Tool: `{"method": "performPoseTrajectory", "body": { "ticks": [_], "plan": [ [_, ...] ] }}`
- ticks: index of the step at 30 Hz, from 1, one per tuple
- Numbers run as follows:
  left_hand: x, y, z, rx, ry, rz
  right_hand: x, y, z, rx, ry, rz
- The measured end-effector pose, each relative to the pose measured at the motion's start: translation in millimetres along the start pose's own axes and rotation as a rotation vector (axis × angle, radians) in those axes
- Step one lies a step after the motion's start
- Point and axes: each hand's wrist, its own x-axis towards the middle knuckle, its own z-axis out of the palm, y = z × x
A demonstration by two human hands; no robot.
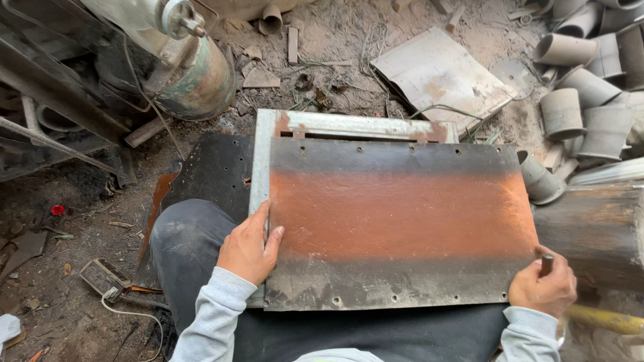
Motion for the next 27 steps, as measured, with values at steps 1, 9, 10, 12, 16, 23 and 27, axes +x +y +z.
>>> {"method": "performPoseTrajectory", "body": {
  "ticks": [1, 9, 10, 12, 16, 23, 27],
  "plan": [
    [-1.4, 2.4, -0.7, -0.023, -0.064, -0.086, -0.7, 4.0, -1.0, 0.002, -0.011, 0.004],
    [0.5, 11.5, -5.7, -0.149, -0.003, -0.028, 3.5, 11.7, 8.0, 0.014, 0.033, -0.016],
    [-0.1, 14.0, -5.3, -0.192, 0.017, -0.010, 4.1, 12.4, 9.2, 0.023, 0.042, -0.020],
    [-1.0, 18.3, -6.6, -0.311, -0.024, -0.009, 7.4, 14.9, 10.3, 0.020, 0.036, -0.035],
    [14.2, 27.7, 3.0, -0.469, -0.077, -0.038, 6.7, 11.4, 9.5, 0.048, 0.004, -0.001],
    [50.3, 23.6, 38.0, -0.078, 0.349, 0.367, 13.8, -1.2, 0.4, -0.094, 0.040, -0.072],
    [56.7, -14.3, 20.2, 0.074, 0.328, 0.153, 13.4, -2.3, -2.3, 0.088, -0.024, 0.072]
  ]
}}
